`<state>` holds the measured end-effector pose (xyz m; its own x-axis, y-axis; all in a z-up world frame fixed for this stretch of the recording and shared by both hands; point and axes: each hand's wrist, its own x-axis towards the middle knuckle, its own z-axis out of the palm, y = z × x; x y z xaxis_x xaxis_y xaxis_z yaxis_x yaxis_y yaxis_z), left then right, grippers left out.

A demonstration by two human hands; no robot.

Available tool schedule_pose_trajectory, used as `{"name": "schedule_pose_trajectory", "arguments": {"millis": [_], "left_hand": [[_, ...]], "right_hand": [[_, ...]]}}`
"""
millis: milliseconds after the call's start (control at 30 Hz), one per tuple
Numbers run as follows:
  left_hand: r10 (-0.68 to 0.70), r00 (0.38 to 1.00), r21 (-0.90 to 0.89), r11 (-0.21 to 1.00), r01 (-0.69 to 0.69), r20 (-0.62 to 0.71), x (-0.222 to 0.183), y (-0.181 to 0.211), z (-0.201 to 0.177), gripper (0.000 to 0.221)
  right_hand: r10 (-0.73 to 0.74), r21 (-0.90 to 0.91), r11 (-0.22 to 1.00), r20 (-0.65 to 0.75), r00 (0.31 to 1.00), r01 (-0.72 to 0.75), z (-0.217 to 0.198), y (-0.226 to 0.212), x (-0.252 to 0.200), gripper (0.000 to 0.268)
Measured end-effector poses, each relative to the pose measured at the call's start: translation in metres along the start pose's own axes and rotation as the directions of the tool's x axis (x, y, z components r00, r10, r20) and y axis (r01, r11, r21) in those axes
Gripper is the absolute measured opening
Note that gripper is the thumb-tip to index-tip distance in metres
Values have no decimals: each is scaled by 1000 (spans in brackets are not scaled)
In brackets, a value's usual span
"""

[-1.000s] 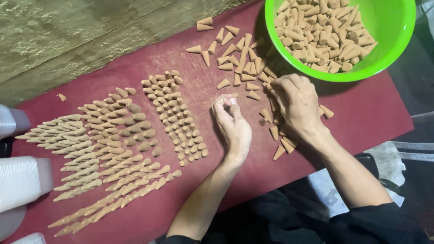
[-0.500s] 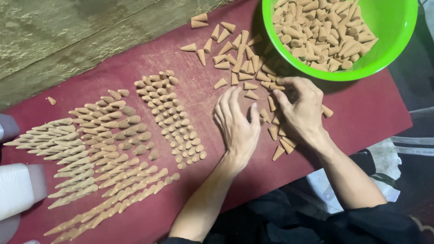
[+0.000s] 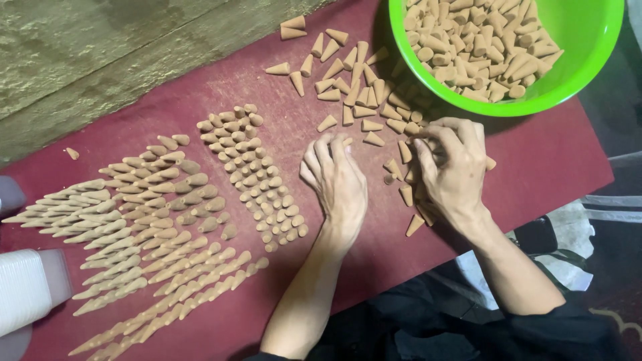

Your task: Arranging incense cones into organized rows on a work surface

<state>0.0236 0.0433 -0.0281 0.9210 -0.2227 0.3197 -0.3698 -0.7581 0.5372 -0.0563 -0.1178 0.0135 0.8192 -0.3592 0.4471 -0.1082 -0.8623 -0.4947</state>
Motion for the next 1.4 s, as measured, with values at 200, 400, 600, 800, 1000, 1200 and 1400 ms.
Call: {"name": "schedule_pose_trajectory", "arguments": {"millis": [200, 400, 600, 800, 1000, 1200, 1400], "left_hand": [[81, 997, 6, 997, -81, -18, -3, 8, -1, 16], [162, 987, -75, 984, -162, -11, -10, 11, 7, 17], [239, 971, -142, 961, -237, -3, -9, 12, 10, 40], [390, 920, -114, 916, -386, 23, -7, 17, 12, 31], [332, 943, -266, 911, -316, 13, -8, 8, 20, 26], [191, 982, -416, 891, -180, -15, -1, 15, 5, 37], [145, 985, -595, 785, -171, -91, 11, 20, -19, 40]], "right_hand": [[113, -17, 993, 31, 993, -113, -4, 19, -13, 23], [211, -24, 977, 71, 975, -210, -18, 25, -18, 29], [229, -66, 972, 58, 972, -225, -18, 52, -26, 20], [44, -55, 998, -11, 999, -44, -8, 18, -16, 14], [-80, -213, 968, 239, 968, 132, 19, 1, 18, 21], [26, -291, 955, 274, 961, 57, 30, -1, 27, 26], [43, 325, 938, 243, 969, -123, 5, -38, 42, 28]]}}
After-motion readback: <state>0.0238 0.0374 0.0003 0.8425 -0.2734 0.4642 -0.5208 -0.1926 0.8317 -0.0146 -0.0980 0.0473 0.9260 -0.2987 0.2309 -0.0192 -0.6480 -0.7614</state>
